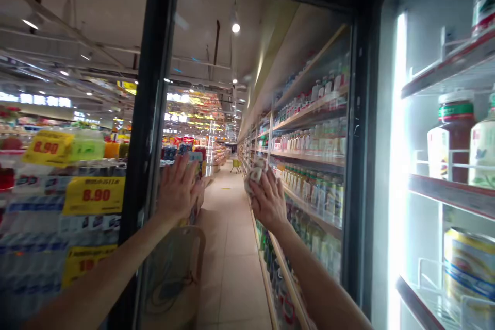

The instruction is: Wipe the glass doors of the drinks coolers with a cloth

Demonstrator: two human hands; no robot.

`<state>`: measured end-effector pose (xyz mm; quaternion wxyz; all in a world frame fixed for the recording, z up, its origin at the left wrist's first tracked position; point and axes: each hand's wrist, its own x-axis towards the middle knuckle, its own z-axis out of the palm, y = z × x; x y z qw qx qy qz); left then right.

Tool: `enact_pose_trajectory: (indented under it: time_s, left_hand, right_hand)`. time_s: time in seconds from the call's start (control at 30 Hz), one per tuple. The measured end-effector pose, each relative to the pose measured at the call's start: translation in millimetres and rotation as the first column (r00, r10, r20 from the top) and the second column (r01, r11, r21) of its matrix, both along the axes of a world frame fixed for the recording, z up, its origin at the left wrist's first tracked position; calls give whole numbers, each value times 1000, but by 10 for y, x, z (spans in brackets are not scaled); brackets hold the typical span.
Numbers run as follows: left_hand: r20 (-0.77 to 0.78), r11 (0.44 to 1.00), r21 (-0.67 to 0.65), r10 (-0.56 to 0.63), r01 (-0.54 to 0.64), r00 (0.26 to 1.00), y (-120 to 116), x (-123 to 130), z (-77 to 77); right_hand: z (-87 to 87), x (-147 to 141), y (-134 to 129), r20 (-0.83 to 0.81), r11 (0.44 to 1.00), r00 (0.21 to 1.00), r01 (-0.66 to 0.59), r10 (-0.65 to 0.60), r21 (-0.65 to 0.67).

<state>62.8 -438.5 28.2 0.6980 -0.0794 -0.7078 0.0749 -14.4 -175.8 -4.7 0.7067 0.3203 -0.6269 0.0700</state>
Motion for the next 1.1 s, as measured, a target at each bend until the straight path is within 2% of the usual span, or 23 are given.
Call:
enact_pose_trajectory:
  time_s: [0.03, 0.1, 0.17, 0.2, 0.23, 0.27, 0.3, 0.33, 0.4, 0.47, 0.5, 0.57, 0.63, 0.67, 0.73, 0.77, 0.8, 0.83, 0.87, 0.93, 0.97, 1.03, 1.1]
  left_hand:
    - [-2, 1000, 3, -1, 1, 1000, 1, -4, -2]
    - [-4, 1000, 12, -5, 5, 1000, 8, -14, -9]
    - [0, 1000, 21, -8, 8, 1000, 17, -23, -15]
    - [1, 1000, 24, -9, 9, 1000, 21, -26, -17]
    - [0, 1000, 26, -10, 10, 1000, 23, -27, -18]
    - [-1, 1000, 28, -12, 12, 1000, 24, -26, -17]
    - [0, 999, 28, -15, 15, 1000, 24, -24, -16]
    - [4, 999, 27, -18, 18, 1000, 22, -20, -14]
    - [14, 1000, 24, -21, 21, 1000, 15, -13, -10]
    - [23, 1000, 20, -21, 21, 1000, 6, -8, -6]
    - [27, 1000, 20, -21, 21, 999, 3, -9, -5]
    - [32, 999, 24, -23, 22, 999, 1, -14, -8]
    - [30, 999, 35, -24, 23, 999, 9, -25, -16]
    - [29, 999, 44, -23, 22, 999, 16, -30, -21]
    - [25, 998, 61, -23, 21, 999, 30, -40, -32]
    - [23, 998, 64, -25, 23, 999, 34, -44, -36]
    - [21, 998, 63, -27, 26, 999, 35, -47, -39]
    - [17, 998, 59, -28, 27, 999, 32, -49, -40]
    - [12, 998, 55, -27, 27, 1000, 24, -51, -39]
    - [4, 999, 38, -18, 18, 1000, -4, -54, -32]
    - [0, 999, 32, -11, 11, 1000, -20, -57, -27]
    - [-9, 1000, 21, -1, 1, 1000, -43, -66, -24]
    - [-13, 1000, 27, -4, 5, 1000, -25, -84, -49]
  right_hand:
    - [3, -36, 126, 2, 999, 1000, 14, -14, -52]
    - [36, -146, 466, 32, 959, 999, 46, -39, -281]
    - [76, -250, 747, 104, 845, 994, 81, -30, -529]
    - [85, -277, 805, 133, 785, 991, 93, -14, -612]
    - [78, -279, 789, 144, 753, 990, 95, -1, -652]
    - [54, -254, 699, 144, 757, 990, 91, 4, -647]
    - [9, -203, 545, 128, 797, 992, 74, 4, -599]
    - [-51, -134, 344, 100, 858, 995, 50, 2, -511]
    - [-198, 22, -89, 55, 970, 998, -3, 17, -243]
    - [-332, 129, -374, 44, 999, 998, -35, 36, -21]
    - [-378, 145, -410, 41, 998, 998, -42, 41, 37]
    - [-414, 95, -246, 42, 999, 999, -25, 24, 22]
    - [-380, -27, 128, 74, 989, 997, 28, -18, -145]
    - [-346, -93, 328, 105, 959, 994, 60, -31, -278]
    - [-274, -186, 611, 177, 836, 984, 110, -15, -537]
    - [-249, -200, 655, 199, 778, 980, 122, 4, -617]
    - [-238, -190, 625, 205, 748, 979, 122, 20, -652]
    - [-243, -160, 528, 197, 762, 980, 108, 27, -639]
    - [-262, -115, 382, 175, 811, 984, 83, 25, -580]
    - [-328, -16, 46, 120, 930, 993, 29, 17, -367]
    - [-364, 20, -88, 97, 968, 995, 7, 18, -252]
    - [-422, 33, -174, 63, 994, 998, -23, 30, -110]
    - [-447, -38, 28, 59, 990, 998, -28, 36, -135]
